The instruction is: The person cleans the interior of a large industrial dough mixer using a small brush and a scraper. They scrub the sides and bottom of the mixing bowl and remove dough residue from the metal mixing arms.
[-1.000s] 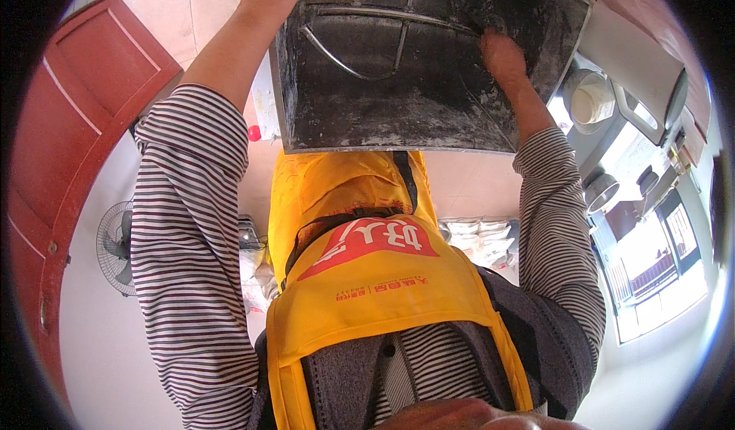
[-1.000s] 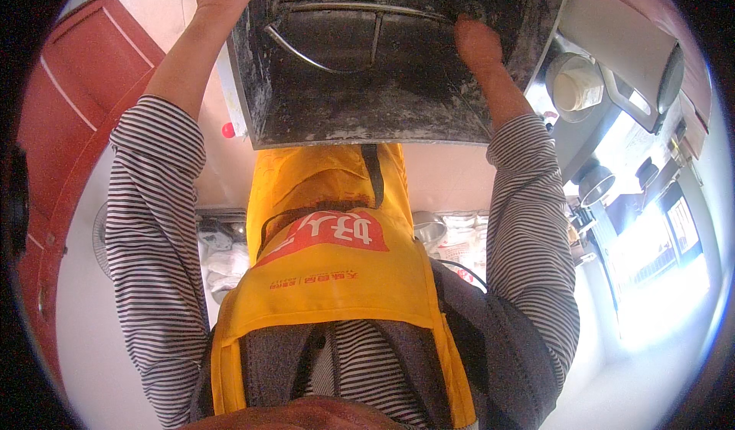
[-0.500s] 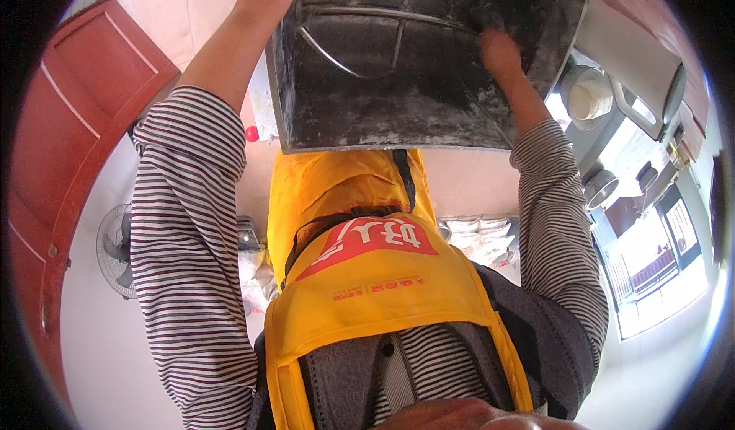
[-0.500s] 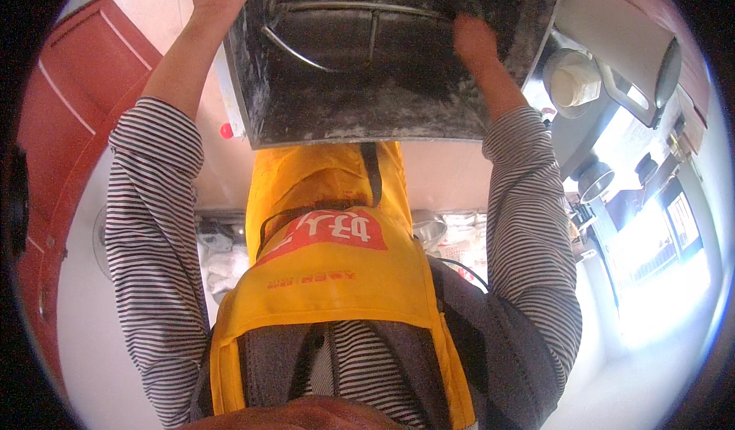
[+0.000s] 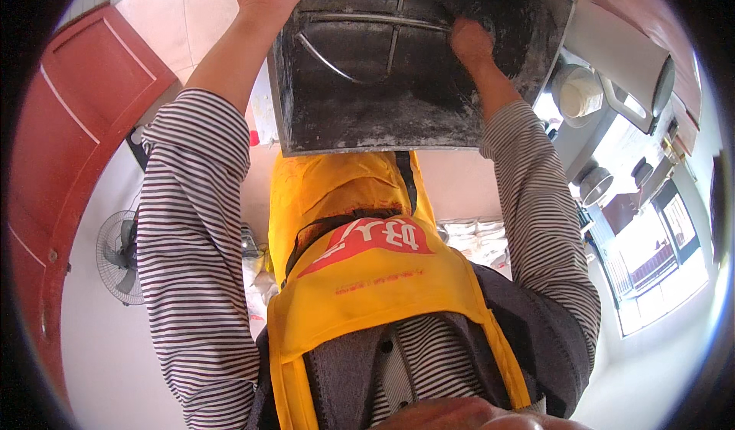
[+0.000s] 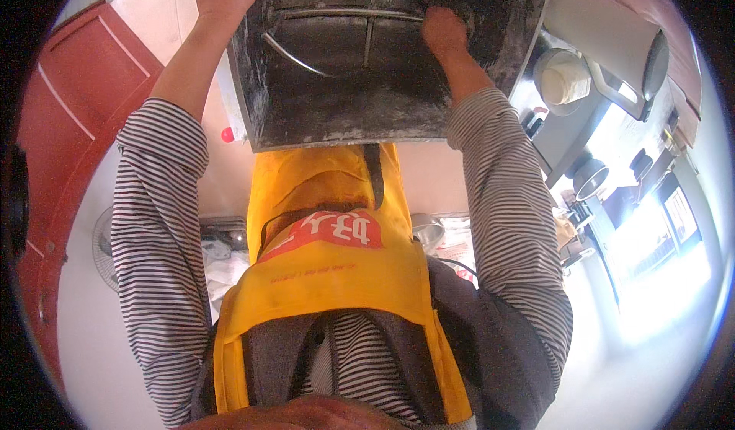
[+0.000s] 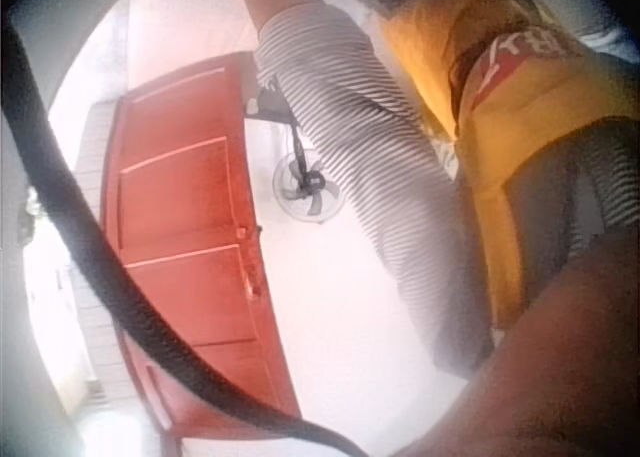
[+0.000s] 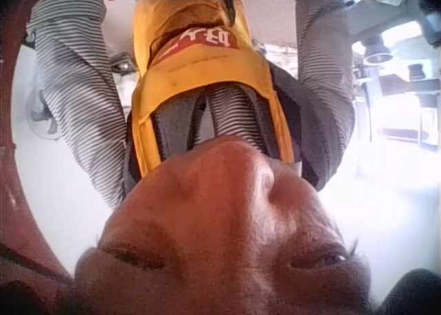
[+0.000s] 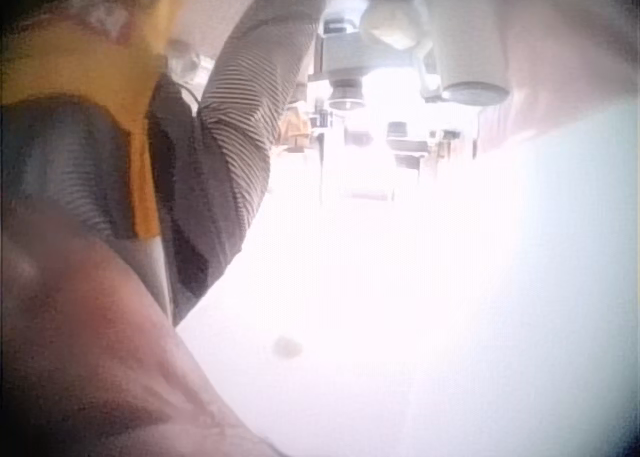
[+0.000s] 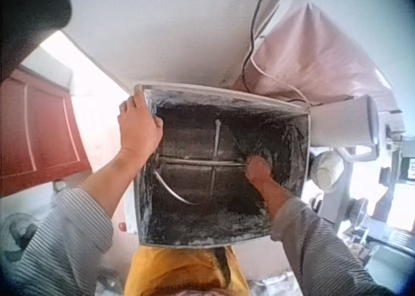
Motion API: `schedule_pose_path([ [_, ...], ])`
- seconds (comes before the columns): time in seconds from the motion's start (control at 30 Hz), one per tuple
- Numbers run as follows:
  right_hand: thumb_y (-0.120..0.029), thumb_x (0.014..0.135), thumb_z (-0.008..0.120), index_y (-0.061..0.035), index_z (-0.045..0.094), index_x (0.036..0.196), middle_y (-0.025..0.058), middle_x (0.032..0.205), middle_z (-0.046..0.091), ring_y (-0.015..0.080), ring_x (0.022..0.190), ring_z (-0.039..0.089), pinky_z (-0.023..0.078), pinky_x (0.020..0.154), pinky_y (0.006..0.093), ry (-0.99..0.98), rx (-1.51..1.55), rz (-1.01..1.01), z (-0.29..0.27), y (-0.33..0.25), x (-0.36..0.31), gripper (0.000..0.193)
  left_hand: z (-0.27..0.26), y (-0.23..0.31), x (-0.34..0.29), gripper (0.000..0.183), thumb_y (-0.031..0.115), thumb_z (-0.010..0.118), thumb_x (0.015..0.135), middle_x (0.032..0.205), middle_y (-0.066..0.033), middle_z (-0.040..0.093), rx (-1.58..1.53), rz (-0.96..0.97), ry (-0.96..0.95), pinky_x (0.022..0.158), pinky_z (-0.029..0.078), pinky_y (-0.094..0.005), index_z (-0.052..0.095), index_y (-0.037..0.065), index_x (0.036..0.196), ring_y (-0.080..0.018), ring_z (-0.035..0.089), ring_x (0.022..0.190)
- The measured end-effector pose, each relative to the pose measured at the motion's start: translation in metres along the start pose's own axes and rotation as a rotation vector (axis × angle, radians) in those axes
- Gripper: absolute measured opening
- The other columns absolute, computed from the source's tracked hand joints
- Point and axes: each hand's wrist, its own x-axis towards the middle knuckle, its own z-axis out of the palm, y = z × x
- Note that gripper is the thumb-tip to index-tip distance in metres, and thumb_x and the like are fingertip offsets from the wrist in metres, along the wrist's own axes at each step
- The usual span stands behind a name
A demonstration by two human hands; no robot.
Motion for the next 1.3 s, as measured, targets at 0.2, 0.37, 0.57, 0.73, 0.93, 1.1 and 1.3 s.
schedule_pose_path([
  [0.2,-0.015,0.094,0.050,-0.0034,0.070,0.106,0.0224,0.105,0.071,0.0392,0.099,0.069,0.057,0.082,0.0507,-0.053,-0.080,-0.089,-0.033,0.020,-0.008,0.027,-0.004,0.007,0.002,0.077,0.010,0.066,0.077,0.120,-0.0273,0.054,0.006,-0.002,-0.007,0.093,0.046,-0.0542,0.031,-0.007,0.142,-0.0437,0.052,0.112],
  [0.37,-0.016,0.094,0.054,-0.0064,0.073,0.105,0.0199,0.106,0.072,0.0368,0.101,0.070,0.059,0.080,0.0479,-0.055,-0.254,-0.003,-0.060,0.021,-0.006,0.025,-0.002,0.006,0.001,0.077,0.010,0.066,0.076,0.119,-0.0271,0.055,-0.024,-0.007,0.001,0.093,0.046,-0.0542,0.031,-0.007,0.142,-0.0438,0.052,0.112],
  [0.57,-0.013,0.093,0.056,-0.0067,0.073,0.106,0.0185,0.111,0.071,0.0355,0.099,0.071,0.060,0.079,0.0471,-0.160,-0.430,-0.233,-0.059,0.032,0.008,0.023,-0.002,0.007,0.002,0.077,0.009,0.066,0.076,0.120,-0.0274,0.055,-0.014,-0.020,-0.010,0.094,0.045,-0.0538,0.031,-0.006,0.142,-0.0441,0.052,0.112],
  [0.73,-0.012,0.093,0.056,-0.0063,0.073,0.104,0.0167,0.109,0.071,0.0347,0.099,0.071,0.060,0.079,0.0469,-0.177,-0.519,-0.330,-0.068,0.029,0.019,0.021,-0.004,0.003,0.002,0.076,0.009,0.065,0.076,0.121,-0.0281,0.054,-0.007,0.004,0.018,0.095,0.045,-0.0540,0.031,-0.007,0.142,-0.0448,0.052,0.112],
  [0.93,-0.017,0.093,0.057,-0.0039,0.070,0.103,0.0217,0.102,0.069,0.0383,0.098,0.068,0.057,0.080,0.0485,-0.004,-0.123,-0.522,-0.044,0.042,0.029,0.021,0.000,0.006,0.002,0.076,0.008,0.065,0.076,0.121,-0.0279,0.055,-0.027,0.011,0.012,0.095,0.045,-0.0536,0.031,-0.007,0.142,-0.0447,0.052,0.112],
  [1.1,-0.021,0.095,0.055,-0.0029,0.067,0.109,0.0241,0.103,0.068,0.0409,0.097,0.067,0.056,0.080,0.0512,-0.126,-0.166,-0.180,-0.033,0.032,-0.030,0.026,-0.005,0.006,0.002,0.077,0.008,0.066,0.076,0.121,-0.0274,0.055,-0.013,-0.012,0.010,0.095,0.045,-0.0531,0.031,-0.007,0.142,-0.0444,0.052,0.113],
  [1.3,-0.015,0.093,0.053,-0.0004,0.064,0.113,0.0234,0.108,0.067,0.0428,0.094,0.068,0.058,0.073,0.0528,0.035,-0.281,-0.311,-0.017,0.020,-0.051,0.027,-0.002,0.012,0.004,0.078,0.008,0.068,0.075,0.121,-0.0272,0.055,-0.020,0.009,0.002,0.095,0.046,-0.0528,0.031,-0.007,0.143,-0.0442,0.051,0.113],
])
